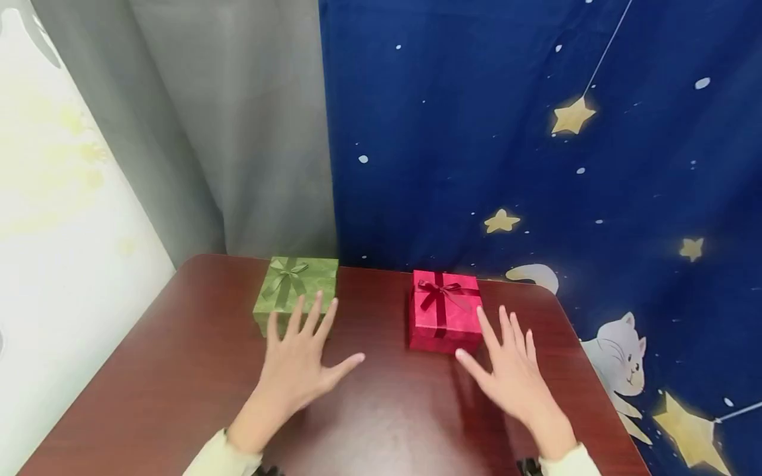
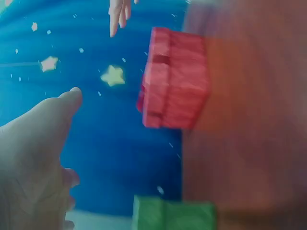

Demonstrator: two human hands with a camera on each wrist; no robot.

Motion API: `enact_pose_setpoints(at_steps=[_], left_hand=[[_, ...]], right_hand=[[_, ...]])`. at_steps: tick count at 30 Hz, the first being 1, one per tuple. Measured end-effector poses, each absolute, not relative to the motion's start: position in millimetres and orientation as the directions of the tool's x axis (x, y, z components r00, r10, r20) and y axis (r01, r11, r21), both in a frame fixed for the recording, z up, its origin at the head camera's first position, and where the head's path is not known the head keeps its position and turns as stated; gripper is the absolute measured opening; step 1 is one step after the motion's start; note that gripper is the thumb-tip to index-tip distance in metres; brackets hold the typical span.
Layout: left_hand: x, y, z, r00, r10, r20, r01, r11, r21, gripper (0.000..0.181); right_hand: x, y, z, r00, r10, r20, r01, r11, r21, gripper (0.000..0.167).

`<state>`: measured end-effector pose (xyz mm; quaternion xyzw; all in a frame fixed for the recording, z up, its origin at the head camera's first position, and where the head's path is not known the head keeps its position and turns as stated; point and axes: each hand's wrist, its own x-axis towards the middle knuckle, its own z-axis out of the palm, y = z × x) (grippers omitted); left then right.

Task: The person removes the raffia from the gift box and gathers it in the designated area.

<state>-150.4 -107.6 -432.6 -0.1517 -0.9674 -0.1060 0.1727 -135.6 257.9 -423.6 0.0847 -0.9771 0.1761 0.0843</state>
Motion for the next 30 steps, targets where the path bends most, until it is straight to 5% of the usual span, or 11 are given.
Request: enact_pose_setpoints(at_steps=[6,10,18,22,30], left_hand=[[-223.3,-48.5,-416.7,-0.880,0.358,0.312,0.434,0.873,0.223,0.093],[-271.1,-15.3,-427.4,-0.895,0.389,0.219,0.446,0.791,0.419,0.074],[-302.0,20.8,-460.0,-0.944,0.293,-0.151,-0.038,0.359,0.933,0.044],[-297.4,29.0,-467.1,-0.919,0.316,-0.236,-0.193,0.161,0.968,0.040],[-300.5,35.6,-468.0,-0.950,0.258,-0.176,-0.134,0.172,0.976,0.033]], right_hand=[[-208.2,273.6,-405.9,-0.988,-0.099,0.118,-0.146,0.848,-0.510,0.081],[-245.5,280.2,-413.7,-1.000,-0.023,0.016,-0.028,0.803,-0.596,0.078],[-267.3,288.8,-434.8,-0.981,0.126,-0.149,0.195,0.682,-0.705,0.058],[-268.8,289.3,-445.8,-0.977,0.163,-0.138,0.210,0.608,-0.766,0.046],[-271.2,293.2,-452.5,-0.980,0.188,-0.069,0.163,0.553,-0.817,0.044]])
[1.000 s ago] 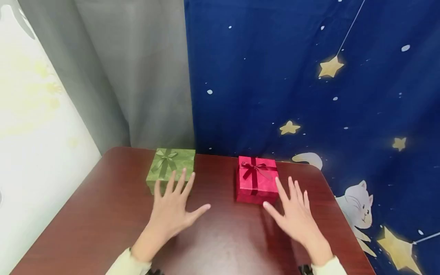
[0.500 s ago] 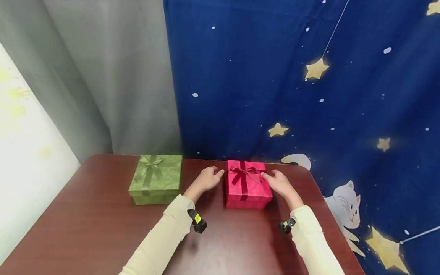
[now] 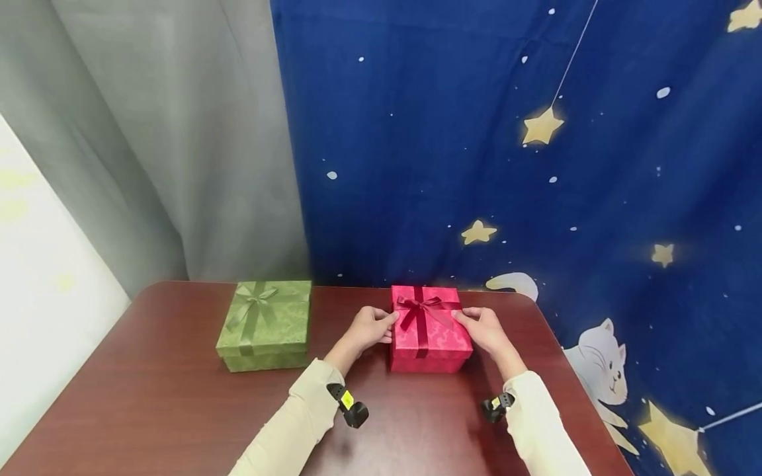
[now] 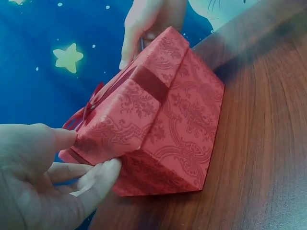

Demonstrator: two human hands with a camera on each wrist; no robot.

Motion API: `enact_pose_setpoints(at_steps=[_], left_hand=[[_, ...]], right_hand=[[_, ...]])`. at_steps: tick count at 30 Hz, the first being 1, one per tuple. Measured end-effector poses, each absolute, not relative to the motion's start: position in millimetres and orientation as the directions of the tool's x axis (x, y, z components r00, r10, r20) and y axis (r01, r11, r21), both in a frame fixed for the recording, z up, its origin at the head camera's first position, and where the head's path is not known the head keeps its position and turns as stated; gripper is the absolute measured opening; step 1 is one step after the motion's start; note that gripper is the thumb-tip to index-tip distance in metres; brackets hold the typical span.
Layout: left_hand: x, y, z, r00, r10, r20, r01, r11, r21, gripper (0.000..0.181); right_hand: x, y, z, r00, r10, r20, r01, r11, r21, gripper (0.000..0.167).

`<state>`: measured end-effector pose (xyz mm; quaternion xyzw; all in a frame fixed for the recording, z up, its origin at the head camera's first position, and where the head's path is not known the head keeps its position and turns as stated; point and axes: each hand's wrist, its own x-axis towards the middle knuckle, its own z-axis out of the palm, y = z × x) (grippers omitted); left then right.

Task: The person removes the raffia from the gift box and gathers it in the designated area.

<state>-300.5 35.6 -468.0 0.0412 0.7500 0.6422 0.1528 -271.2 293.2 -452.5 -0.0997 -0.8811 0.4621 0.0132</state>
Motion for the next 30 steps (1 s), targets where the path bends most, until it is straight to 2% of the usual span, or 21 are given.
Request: enact_pose_setpoints(at_steps=[5,11,14,16,18,20,23,25,27,28,30], left_hand=[[-299.7,40.2,-461.5,-0.957,0.264,-0.123,-0.072,0.194,0.978,0.037],[-298.2,35.7,-441.2,-0.960,0.278,0.014,0.065,0.175,0.982,0.041],[-288.9,23.1,-428.2,-0.932,0.353,0.081,0.125,0.103,0.987,0.038],[-276.7,9.7,-421.2,-0.887,0.438,0.148,0.191,0.055,0.980,0.031],[-259.6,-6.0,-418.3,-0.816,0.536,0.217,0.273,0.025,0.962,0.028],[-240.6,-20.8,-420.4,-0.714,0.628,0.311,0.429,0.041,0.902,0.027],[-214.6,-32.5,-433.3,-0.501,0.739,0.450,0.741,0.099,0.664,0.029],[-200.0,-32.9,-447.7,-0.343,0.792,0.505,0.906,0.138,0.399,0.028],[-187.4,-29.2,-464.4,-0.216,0.826,0.521,0.976,0.164,0.145,0.024],[-182.6,-26.7,-472.7,-0.177,0.839,0.515,0.983,0.172,0.056,0.022],[-174.7,-21.5,-488.2,-0.139,0.860,0.490,0.977,0.201,-0.076,0.020]], right_hand=[[-266.0,299.4,-446.6,-0.982,0.190,0.001,0.108,0.567,-0.816,0.046],[-258.9,301.9,-426.7,-0.979,0.191,0.077,0.029,0.499,-0.866,0.051],[-243.6,305.7,-411.7,-0.984,0.142,0.111,-0.038,0.436,-0.899,0.054],[-224.6,310.8,-402.6,-0.988,0.062,0.145,-0.110,0.387,-0.915,0.051],[-199.3,315.8,-396.5,-0.980,-0.063,0.187,-0.197,0.360,-0.912,0.048],[-172.6,318.3,-394.7,-0.948,-0.205,0.243,-0.306,0.379,-0.873,0.038],[-138.4,317.2,-402.8,-0.863,-0.393,0.318,-0.483,0.453,-0.749,0.037],[-122.0,315.2,-415.2,-0.779,-0.509,0.367,-0.619,0.527,-0.583,0.039],[-110.9,313.5,-431.5,-0.686,-0.610,0.397,-0.728,0.577,-0.371,0.042],[-107.6,312.8,-440.5,-0.640,-0.653,0.404,-0.765,0.589,-0.259,0.042],[-103.3,311.8,-458.3,-0.570,-0.718,0.399,-0.796,0.603,-0.052,0.040]])
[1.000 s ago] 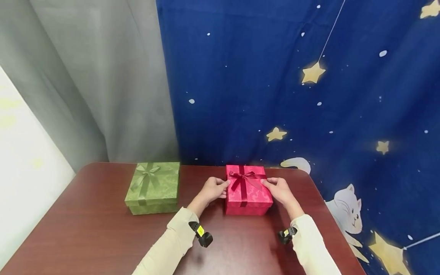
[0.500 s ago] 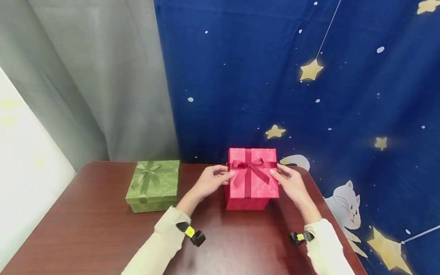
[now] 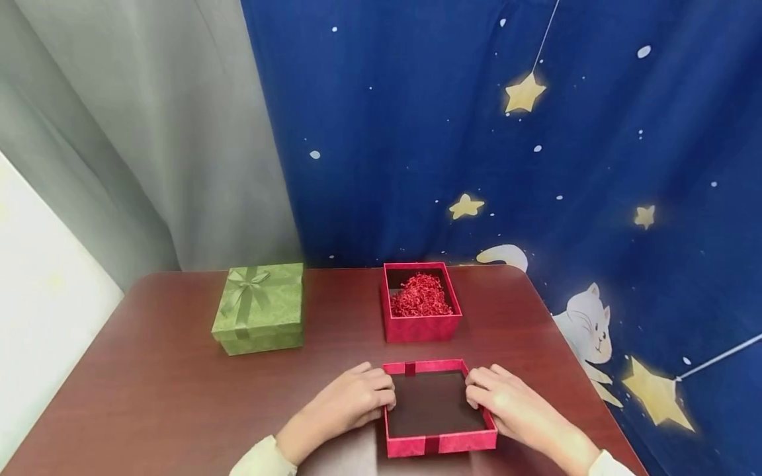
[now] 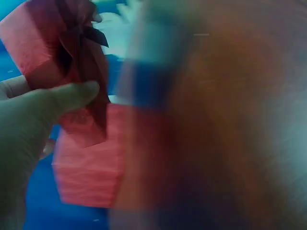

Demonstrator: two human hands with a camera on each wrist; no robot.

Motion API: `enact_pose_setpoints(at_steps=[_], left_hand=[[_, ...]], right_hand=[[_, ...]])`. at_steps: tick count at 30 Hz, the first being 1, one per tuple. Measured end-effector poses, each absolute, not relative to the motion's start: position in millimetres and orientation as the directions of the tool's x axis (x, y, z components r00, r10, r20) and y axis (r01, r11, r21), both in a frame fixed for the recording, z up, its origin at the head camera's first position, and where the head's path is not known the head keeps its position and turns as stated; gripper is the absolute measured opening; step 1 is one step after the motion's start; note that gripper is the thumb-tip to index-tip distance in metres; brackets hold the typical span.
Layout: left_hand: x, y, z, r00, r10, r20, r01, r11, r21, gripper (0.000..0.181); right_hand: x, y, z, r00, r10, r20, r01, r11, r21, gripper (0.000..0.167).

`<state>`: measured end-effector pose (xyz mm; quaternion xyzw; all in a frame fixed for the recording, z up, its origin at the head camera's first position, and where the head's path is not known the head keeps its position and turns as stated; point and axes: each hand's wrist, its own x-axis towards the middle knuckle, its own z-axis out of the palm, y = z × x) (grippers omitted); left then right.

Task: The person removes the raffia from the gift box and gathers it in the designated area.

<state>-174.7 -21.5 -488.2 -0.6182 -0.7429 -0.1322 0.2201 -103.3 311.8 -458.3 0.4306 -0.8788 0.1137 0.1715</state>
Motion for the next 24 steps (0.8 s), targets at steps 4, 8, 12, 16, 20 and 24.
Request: enact_pose_setpoints(at_steps=[4,8,12,16,20,24], left_hand=[[-172.9,-13.4,-503.6,-0.136,0.873,0.468,0.956,0.240,-0.169,0.017],[-170.1,-10.2,-510.4,-0.120,0.884,0.452,0.951,0.232,-0.202,0.016],[-167.5,-9.5,-517.1,-0.113,0.896,0.429,0.953,0.220,-0.208,0.013],[-166.3,-9.6,-520.9,-0.126,0.903,0.410,0.950,0.229,-0.213,0.011],[-164.1,-12.1,-515.6,-0.132,0.906,0.402,0.948,0.234,-0.217,0.010],[-164.3,-18.3,-502.3,-0.177,0.886,0.428,0.960,0.252,-0.125,0.020]], right_hand=[[-107.9,312.9,-482.6,-0.513,-0.771,0.376,-0.787,0.598,0.154,0.033],[-104.5,314.6,-496.8,-0.515,-0.780,0.355,-0.781,0.598,0.180,0.030],[-100.8,314.2,-506.1,-0.512,-0.783,0.354,-0.787,0.592,0.172,0.031],[-102.1,311.7,-513.8,-0.504,-0.785,0.360,-0.793,0.586,0.167,0.033],[-102.5,310.5,-515.1,-0.522,-0.789,0.325,-0.785,0.593,0.179,0.032],[-96.8,315.7,-505.9,-0.525,-0.788,0.322,-0.789,0.592,0.161,0.036]])
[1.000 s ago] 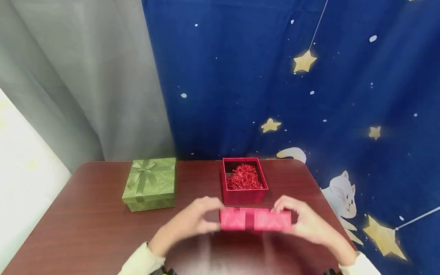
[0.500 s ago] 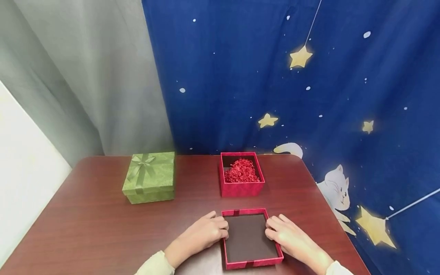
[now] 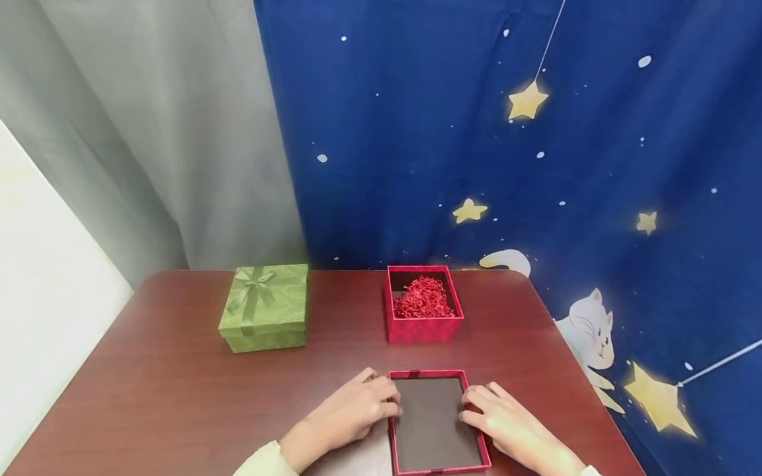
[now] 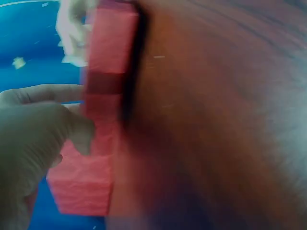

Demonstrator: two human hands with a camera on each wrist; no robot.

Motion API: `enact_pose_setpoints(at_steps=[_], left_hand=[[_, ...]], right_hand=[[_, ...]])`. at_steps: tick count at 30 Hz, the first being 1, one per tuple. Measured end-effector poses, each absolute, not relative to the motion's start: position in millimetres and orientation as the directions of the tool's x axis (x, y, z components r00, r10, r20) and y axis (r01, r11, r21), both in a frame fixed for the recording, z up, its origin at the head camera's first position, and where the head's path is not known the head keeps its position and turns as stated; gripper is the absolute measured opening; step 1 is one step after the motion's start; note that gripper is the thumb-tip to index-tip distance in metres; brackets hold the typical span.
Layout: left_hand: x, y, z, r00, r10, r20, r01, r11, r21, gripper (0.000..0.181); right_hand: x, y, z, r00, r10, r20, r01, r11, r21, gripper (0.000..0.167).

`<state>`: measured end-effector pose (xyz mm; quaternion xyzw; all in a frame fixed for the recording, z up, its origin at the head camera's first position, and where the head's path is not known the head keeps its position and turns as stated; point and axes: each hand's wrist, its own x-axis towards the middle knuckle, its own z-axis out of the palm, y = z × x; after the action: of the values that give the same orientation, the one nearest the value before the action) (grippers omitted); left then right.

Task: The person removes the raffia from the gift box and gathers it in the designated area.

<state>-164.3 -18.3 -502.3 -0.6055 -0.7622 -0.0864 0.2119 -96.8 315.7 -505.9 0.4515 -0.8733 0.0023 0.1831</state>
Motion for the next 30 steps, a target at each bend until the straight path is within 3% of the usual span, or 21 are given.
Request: enact_pose_setpoints(at_steps=[2,6,8,11,14,17,24,27,30], left_hand=[[-173.0,-20.9,-493.2,-0.271,0.851,0.450,0.947,0.318,-0.032,0.027],[-206.2,-14.4,-478.1,-0.560,0.694,0.452,0.824,0.522,0.220,0.037],[-224.7,-4.5,-473.8,-0.682,0.603,0.415,0.731,0.589,0.345,0.042],[-248.3,12.5,-472.4,-0.785,0.521,0.335,0.619,0.642,0.452,0.047],[-265.8,25.6,-474.5,-0.833,0.487,0.262,0.550,0.679,0.487,0.048],[-275.6,29.6,-479.1,-0.856,0.468,0.222,0.512,0.701,0.497,0.050],[-290.3,27.1,-486.2,-0.882,0.442,0.165,0.444,0.657,0.609,0.068],[-294.2,27.6,-490.1,-0.890,0.438,0.128,0.409,0.642,0.648,0.072],[-297.9,27.3,-495.0,-0.892,0.430,0.138,0.412,0.650,0.639,0.068]], right_hand=[[-102.5,319.0,-495.4,-0.527,-0.771,0.359,-0.787,0.601,0.136,0.038],[-135.8,315.9,-470.8,-0.573,-0.688,0.446,-0.747,0.662,0.062,0.033],[-157.8,308.3,-458.2,-0.638,-0.621,0.455,-0.697,0.717,0.000,0.031],[-190.5,291.3,-442.9,-0.770,-0.505,0.390,-0.584,0.803,-0.115,0.031],[-221.1,272.9,-433.0,-0.890,-0.388,0.239,-0.438,0.873,-0.214,0.037],[-246.0,253.2,-430.9,-0.947,-0.318,0.054,-0.320,0.905,-0.280,0.049],[-287.0,229.1,-437.9,-0.941,-0.213,-0.264,-0.099,0.917,-0.387,0.086],[-298.8,231.5,-444.0,-0.931,-0.201,-0.304,-0.072,0.920,-0.386,0.097],[-307.6,232.0,-451.7,-0.928,-0.221,-0.302,-0.099,0.923,-0.372,0.093]])
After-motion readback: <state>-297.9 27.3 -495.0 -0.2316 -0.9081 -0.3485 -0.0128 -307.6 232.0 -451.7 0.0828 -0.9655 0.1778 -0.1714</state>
